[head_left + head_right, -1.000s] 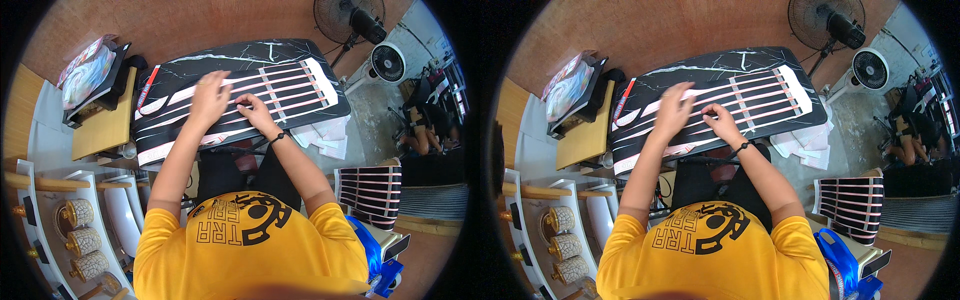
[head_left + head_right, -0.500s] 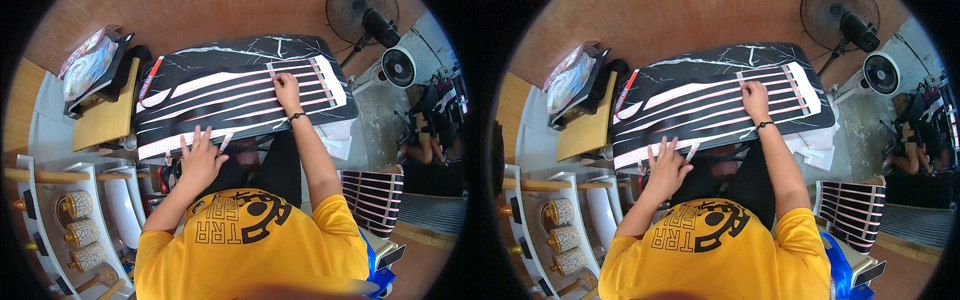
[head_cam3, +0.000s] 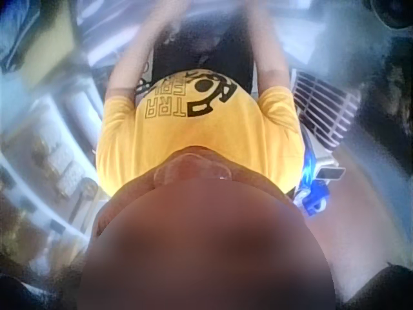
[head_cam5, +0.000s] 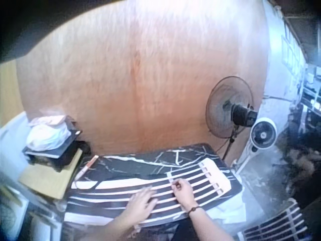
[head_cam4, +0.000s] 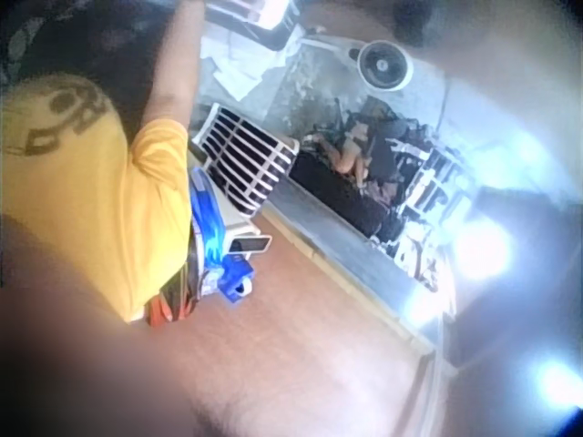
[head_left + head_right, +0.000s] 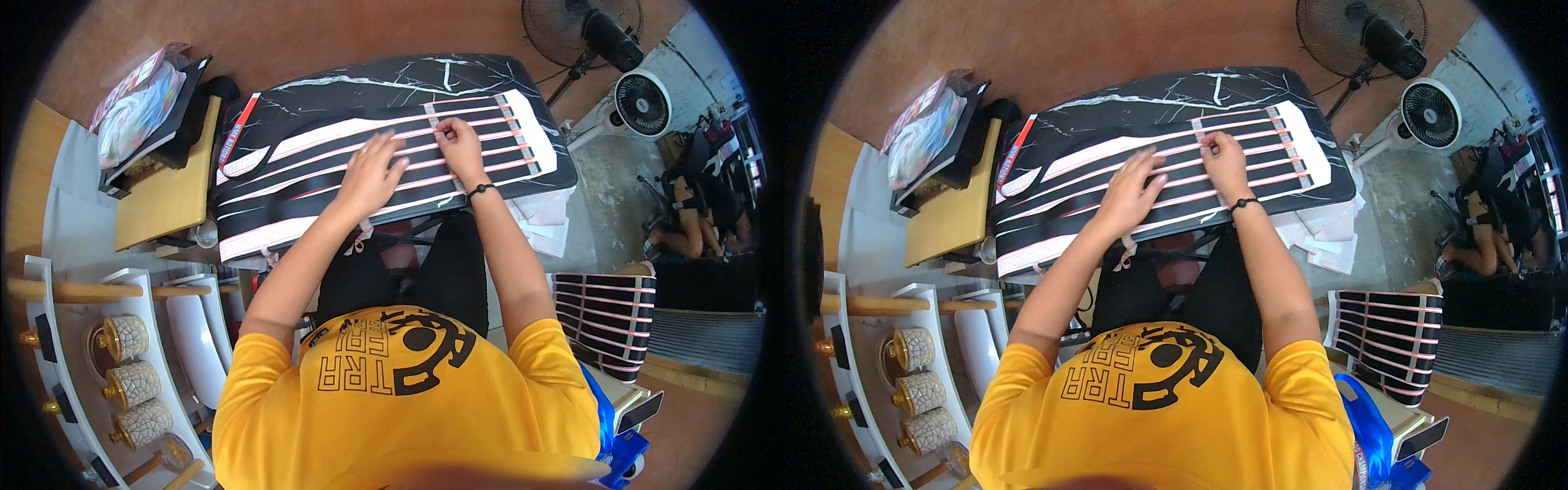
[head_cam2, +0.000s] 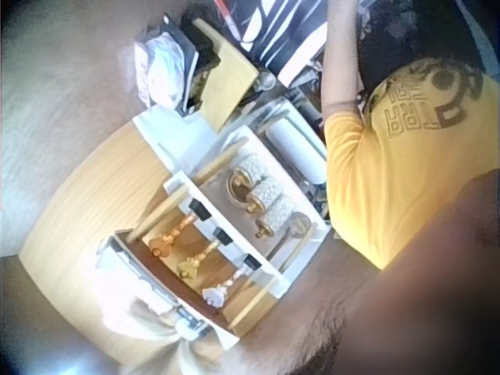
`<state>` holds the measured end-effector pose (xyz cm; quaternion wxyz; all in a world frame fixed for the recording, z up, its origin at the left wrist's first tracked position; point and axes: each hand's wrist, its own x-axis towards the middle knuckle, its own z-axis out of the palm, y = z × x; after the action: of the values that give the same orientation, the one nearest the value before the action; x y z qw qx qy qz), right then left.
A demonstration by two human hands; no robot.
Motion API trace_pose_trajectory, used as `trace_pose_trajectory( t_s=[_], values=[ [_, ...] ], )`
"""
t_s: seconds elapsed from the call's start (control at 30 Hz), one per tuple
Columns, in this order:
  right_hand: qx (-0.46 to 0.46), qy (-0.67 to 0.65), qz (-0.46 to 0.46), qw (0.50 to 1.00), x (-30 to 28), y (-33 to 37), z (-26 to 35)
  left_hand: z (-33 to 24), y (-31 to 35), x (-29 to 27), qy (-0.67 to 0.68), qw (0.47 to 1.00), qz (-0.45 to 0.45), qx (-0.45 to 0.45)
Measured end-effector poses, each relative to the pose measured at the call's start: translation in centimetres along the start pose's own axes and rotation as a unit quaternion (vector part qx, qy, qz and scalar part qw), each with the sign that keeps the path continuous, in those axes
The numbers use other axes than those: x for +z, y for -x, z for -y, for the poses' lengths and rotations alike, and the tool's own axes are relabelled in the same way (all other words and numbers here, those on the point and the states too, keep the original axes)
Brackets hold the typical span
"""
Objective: The person assembles a belt by hand, peeling backing from adhesive strips and pressing them onto a black base with pink stripes. They repeatedly align and attach strips, then fold the assembled belt and place it aside.
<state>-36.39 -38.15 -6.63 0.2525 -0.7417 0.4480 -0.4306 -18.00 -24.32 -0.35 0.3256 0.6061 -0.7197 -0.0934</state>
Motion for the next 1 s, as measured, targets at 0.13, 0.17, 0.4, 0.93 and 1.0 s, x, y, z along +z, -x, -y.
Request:
trace_pose_trajectory(
  t_s=[0.13, 0.17, 0.4, 0.93, 1.0],
  values=[
    [0.030, -0.043, 0.054, 0.997, -0.2, 0.5, 0.5, 1.6, -6.5, 5.4, -0.128, 0.990, 0.044, -0.041],
    [0.017, -0.028, 0.047, 0.998, -0.3, -0.1, 0.5, 1.9, -7.1, 6.3, -0.135, 0.989, 0.040, -0.051],
    [-0.082, 0.121, 0.081, 0.986, -0.6, -6.9, -0.9, 2.8, -7.8, 8.6, -0.163, 0.982, 0.041, -0.083],
    [-0.031, 0.262, 0.255, 0.930, 0.4, -11.1, -0.5, 2.7, -7.8, 8.6, -0.155, 0.982, 0.043, -0.096],
    [-0.021, 0.262, 0.214, 0.941, 0.7, -10.3, 0.1, 2.6, -7.7, 8.6, -0.148, 0.984, 0.031, -0.095]
  ],
)
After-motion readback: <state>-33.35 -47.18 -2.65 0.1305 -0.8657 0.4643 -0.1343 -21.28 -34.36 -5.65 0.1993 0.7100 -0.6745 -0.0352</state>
